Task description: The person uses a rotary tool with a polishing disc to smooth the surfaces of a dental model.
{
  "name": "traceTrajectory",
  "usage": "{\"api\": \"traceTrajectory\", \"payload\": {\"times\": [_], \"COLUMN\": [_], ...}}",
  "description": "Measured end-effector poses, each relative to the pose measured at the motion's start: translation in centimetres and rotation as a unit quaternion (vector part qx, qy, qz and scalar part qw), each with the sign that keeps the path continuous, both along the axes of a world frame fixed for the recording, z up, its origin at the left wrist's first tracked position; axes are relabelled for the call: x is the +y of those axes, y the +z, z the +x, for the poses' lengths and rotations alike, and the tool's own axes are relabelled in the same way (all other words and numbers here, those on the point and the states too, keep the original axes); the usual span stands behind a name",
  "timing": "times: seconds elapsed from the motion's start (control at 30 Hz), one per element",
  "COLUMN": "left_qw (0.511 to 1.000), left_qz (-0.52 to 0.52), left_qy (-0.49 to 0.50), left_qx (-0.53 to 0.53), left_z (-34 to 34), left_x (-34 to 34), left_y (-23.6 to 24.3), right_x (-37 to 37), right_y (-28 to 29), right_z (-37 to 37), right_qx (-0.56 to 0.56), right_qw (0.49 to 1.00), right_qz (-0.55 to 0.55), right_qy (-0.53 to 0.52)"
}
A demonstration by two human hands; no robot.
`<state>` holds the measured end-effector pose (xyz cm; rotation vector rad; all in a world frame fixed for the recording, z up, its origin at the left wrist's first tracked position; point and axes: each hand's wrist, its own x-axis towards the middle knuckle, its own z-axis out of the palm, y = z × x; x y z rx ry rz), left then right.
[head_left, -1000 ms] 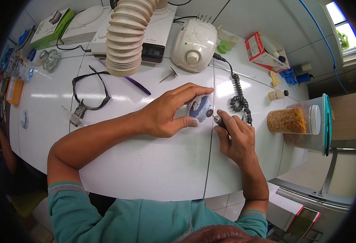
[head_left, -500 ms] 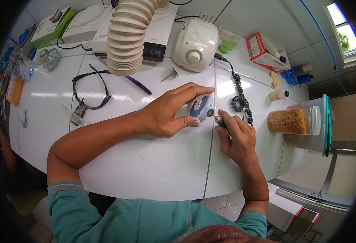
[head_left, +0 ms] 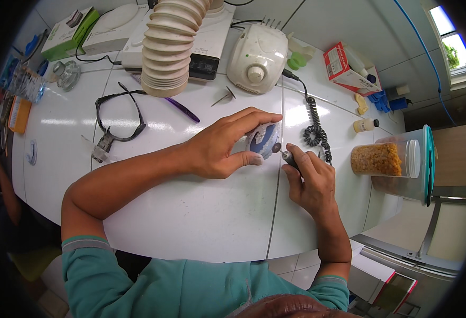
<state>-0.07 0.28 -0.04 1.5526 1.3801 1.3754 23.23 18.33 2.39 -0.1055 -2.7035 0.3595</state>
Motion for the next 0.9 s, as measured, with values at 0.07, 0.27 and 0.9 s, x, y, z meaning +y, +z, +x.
{"api": "traceTrajectory", "payload": {"times": [0.07, 0.27, 0.9], "left_qw": [1.0, 1.0, 1.0], "left_qz": [0.0, -0.005, -0.014], "left_qy": [-0.001, 0.0, 0.003], "left_qx": [-0.002, -0.003, 0.0], "left_z": [0.0, 0.02, 0.01], "left_x": [0.0, -0.09, -0.06], "left_y": [0.04, 0.23, 0.02], "right_x": [-0.02, 0.0, -0.04], "right_y": [0.0, -0.01, 0.04], "right_z": [-0.02, 0.03, 0.11], "right_qx": [0.001, 0.0, -0.002], "right_qw": [1.0, 1.0, 1.0], "right_qz": [-0.001, -0.007, 0.005], "right_qy": [0.0, 0.002, 0.011]}}
